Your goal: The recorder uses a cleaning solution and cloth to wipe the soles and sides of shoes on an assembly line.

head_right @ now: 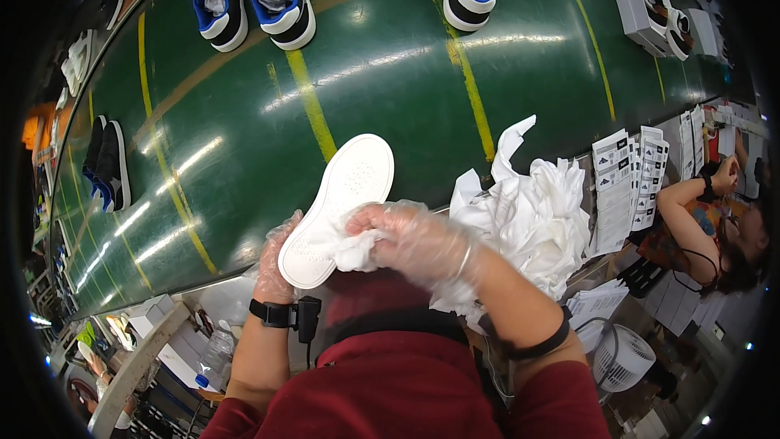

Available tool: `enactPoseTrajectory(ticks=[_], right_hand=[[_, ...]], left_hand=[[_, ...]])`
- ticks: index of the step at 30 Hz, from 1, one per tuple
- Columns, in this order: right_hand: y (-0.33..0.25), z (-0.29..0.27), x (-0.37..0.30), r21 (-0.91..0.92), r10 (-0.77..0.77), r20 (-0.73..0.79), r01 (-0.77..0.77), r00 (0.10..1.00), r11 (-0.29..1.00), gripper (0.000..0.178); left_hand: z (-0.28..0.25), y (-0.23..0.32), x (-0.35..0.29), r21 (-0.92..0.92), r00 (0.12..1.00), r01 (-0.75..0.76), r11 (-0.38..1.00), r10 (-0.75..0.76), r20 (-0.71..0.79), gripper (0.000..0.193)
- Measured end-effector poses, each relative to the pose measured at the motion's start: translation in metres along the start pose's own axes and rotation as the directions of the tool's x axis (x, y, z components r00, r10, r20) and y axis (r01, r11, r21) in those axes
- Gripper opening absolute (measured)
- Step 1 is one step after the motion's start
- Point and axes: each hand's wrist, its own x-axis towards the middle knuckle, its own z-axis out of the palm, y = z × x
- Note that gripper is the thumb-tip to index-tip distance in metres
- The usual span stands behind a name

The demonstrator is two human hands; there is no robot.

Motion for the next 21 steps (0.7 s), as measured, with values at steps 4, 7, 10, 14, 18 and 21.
enactPoseTrajectory(ticks=[4,7,10,14,18,21], right_hand=[[-0.006,-0.044,0.005,0.012,0.025,0.224,-0.029,0.974,1.000,0.027],[-0.012,-0.042,0.020,0.002,0.172,0.010,-0.172,0.985,0.985,0.024],[0.002,-0.044,0.035,-0.057,0.077,-0.139,-0.085,0.987,0.995,0.024],[0.013,-0.040,0.037,-0.299,-0.279,-0.412,0.160,0.867,0.941,0.026],[0.038,-0.027,0.030,-0.656,-0.551,-0.336,0.230,0.764,0.719,0.032],[0.027,-0.005,0.019,-0.691,-0.532,-0.338,0.179,0.777,0.700,0.036]], left_hand=[[0.032,0.005,-0.016,0.035,1.000,0.013,0.999,-0.013,0.011,0.016],[0.030,0.004,-0.012,0.049,0.999,0.038,0.998,-0.040,0.034,0.017],[0.031,0.003,-0.013,0.031,0.998,0.047,0.998,-0.048,0.035,0.019],[0.013,0.002,-0.003,0.043,0.991,0.015,0.999,-0.020,0.135,0.035],[0.051,0.001,-0.018,-0.030,0.999,0.045,0.999,-0.044,0.032,0.021],[0.050,0.003,-0.022,-0.065,0.999,0.028,0.998,-0.025,0.047,0.021]])
